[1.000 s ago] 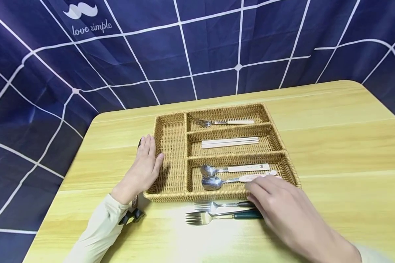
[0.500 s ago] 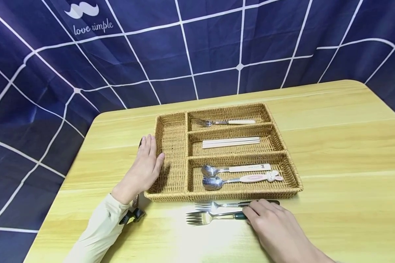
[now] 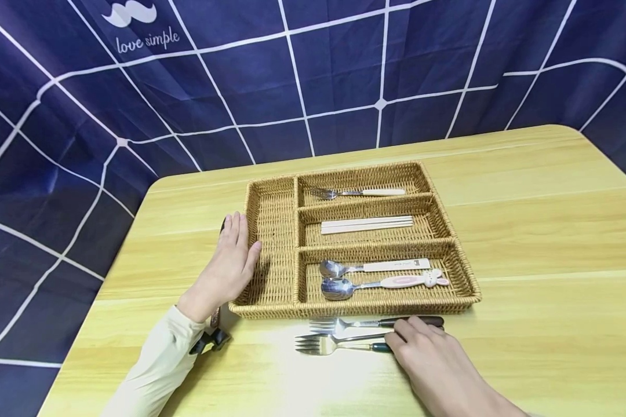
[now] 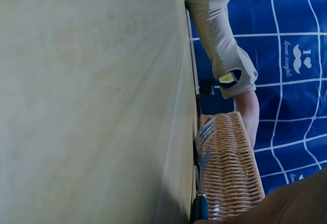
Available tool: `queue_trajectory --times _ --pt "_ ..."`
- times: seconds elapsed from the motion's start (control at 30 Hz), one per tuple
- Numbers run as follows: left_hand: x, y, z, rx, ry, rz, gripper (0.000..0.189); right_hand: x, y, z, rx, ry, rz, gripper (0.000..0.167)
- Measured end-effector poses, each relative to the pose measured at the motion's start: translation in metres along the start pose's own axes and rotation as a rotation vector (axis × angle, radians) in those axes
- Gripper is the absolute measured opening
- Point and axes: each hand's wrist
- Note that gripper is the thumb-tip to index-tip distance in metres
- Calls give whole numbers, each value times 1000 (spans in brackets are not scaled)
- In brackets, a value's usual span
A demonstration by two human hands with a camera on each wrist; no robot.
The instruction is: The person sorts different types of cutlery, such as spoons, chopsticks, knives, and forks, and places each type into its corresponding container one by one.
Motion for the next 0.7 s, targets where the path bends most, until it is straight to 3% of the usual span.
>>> queue_trajectory --times 0.23,0.43,0.7 --pt "0 0 0 10 6 -6 64 -3 2 -1 -43 8 27 63" --pt "0 0 1 -2 0 -9 64 -4 -1 1 -78 -10 24 41" --pt "-1 -1 0 -20 -2 -10 64 -3 -20 14 16 -41 49 61"
Point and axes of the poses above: each hand's wrist, its own z-axis towards the middle knuckle, its own y-axis out of the palm, x = y × z, and after that the axes turned 1 degree about -x, right-handed
